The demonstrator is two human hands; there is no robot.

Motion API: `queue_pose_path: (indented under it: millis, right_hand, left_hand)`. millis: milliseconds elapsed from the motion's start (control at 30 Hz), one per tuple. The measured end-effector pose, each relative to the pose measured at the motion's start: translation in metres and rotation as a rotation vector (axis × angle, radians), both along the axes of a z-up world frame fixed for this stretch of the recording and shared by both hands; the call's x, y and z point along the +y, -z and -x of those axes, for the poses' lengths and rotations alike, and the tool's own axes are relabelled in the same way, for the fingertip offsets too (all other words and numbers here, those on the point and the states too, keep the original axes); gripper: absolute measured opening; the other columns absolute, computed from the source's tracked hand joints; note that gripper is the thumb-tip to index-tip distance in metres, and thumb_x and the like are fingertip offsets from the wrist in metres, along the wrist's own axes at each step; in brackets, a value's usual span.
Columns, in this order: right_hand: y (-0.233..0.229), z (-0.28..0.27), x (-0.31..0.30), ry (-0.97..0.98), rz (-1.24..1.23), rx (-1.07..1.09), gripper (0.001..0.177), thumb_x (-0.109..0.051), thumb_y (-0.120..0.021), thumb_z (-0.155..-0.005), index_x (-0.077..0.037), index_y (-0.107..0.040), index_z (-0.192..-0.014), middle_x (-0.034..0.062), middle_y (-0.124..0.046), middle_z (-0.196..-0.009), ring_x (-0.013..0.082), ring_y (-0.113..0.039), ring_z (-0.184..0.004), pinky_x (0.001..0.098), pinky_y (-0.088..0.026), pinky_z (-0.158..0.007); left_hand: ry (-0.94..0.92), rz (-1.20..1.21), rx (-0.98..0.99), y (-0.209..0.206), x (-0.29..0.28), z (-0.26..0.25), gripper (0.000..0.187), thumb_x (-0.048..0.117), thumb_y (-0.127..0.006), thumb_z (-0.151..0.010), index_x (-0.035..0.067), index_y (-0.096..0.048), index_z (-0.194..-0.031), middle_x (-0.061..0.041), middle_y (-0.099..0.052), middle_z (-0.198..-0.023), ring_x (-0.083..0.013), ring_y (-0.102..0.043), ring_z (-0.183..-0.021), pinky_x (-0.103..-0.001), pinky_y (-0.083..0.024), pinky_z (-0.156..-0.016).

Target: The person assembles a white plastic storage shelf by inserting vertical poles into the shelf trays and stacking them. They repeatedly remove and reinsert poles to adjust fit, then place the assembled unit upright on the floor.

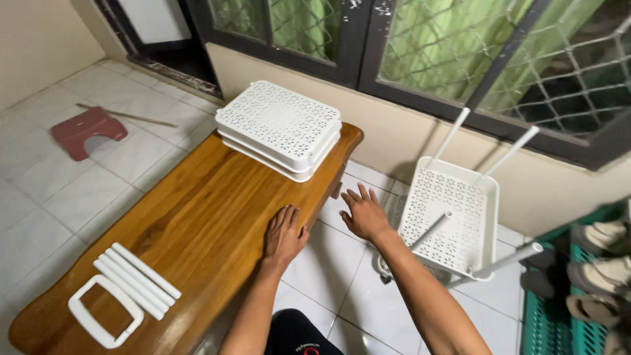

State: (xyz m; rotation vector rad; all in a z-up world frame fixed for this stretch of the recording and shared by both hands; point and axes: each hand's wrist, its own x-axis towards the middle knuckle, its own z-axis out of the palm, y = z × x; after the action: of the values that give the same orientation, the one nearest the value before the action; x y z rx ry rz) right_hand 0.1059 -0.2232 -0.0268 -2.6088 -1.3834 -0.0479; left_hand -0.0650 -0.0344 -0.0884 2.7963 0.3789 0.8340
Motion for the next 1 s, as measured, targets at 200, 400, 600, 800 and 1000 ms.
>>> queue_pose_path:
  millis: [200, 400, 600, 800, 1000]
  right_hand:
    - [-0.06, -0.011, -0.082, 0.12, -0.144, -0.164, 0.043, -0.034, -0.059, -0.096, -0.008, -0.065, -0.129, 0.0139, -0.068, -0.126, 0.036, -0.045, -0.139, 0.0562, -0.019, -0.122]
    - [-0.108, 0.011, -0.142, 0.176, -0.322, -0.27, 0.029, -0.025, -0.065, -0.095, -0.007, -0.073, -0.116, 0.0134, -0.073, -0.115, 0.0352, -0.056, -0.133, 0.055, -0.027, -0.123]
    - [-0.111, 0.028, -0.19, 0.224, -0.761, -0.157, 0.027, -0.017, -0.064, -0.095, -0.004, -0.07, -0.118, 0.016, -0.072, -0.119, 0.0351, -0.064, -0.118, 0.0442, -0.05, -0.101]
    - [-0.016, 0.026, -0.237, 0.664, -0.73, 0.335, 0.037, -0.023, -0.062, -0.096, -0.007, -0.064, -0.129, 0.0154, -0.07, -0.121, 0.0333, -0.069, -0.111, 0.0432, -0.054, -0.094]
    - [0.099, 0.024, -0.264, 0.577, -0.336, 0.168, 0.052, -0.018, -0.068, -0.091, -0.003, -0.055, -0.139, 0.0208, -0.054, -0.142, 0.0415, -0.041, -0.137, 0.0471, -0.036, -0.11]
  left_hand:
    - [0.145, -0.003, -0.01, 0.001, -0.04, -0.04, 0.057, 0.029, -0.073, -0.084, -0.005, -0.059, -0.128, -0.023, -0.056, -0.141, -0.0387, -0.048, -0.134, -0.048, -0.04, -0.109]
    - [0.465, 0.248, -0.045, -0.03, -0.13, -0.101, 0.056, 0.023, -0.073, -0.087, -0.003, -0.057, -0.134, -0.02, -0.061, -0.136, -0.0364, -0.057, -0.127, -0.045, -0.046, -0.106]
    - [0.672, 0.528, -0.022, -0.054, -0.202, -0.129, 0.057, 0.017, -0.074, -0.084, -0.002, -0.056, -0.135, -0.024, -0.066, -0.125, -0.0411, -0.064, -0.114, -0.047, -0.052, -0.095]
    - [0.647, 0.679, 0.046, -0.035, -0.241, -0.138, 0.023, 0.017, -0.072, -0.092, -0.004, -0.064, -0.099, -0.026, -0.07, -0.093, -0.0429, -0.069, -0.087, -0.049, -0.054, -0.075]
    - [0.538, 0.693, 0.096, -0.003, -0.251, -0.138, 0.023, 0.018, -0.069, -0.096, -0.004, -0.062, -0.091, -0.025, -0.068, -0.082, -0.0434, -0.067, -0.073, -0.05, -0.05, -0.066]
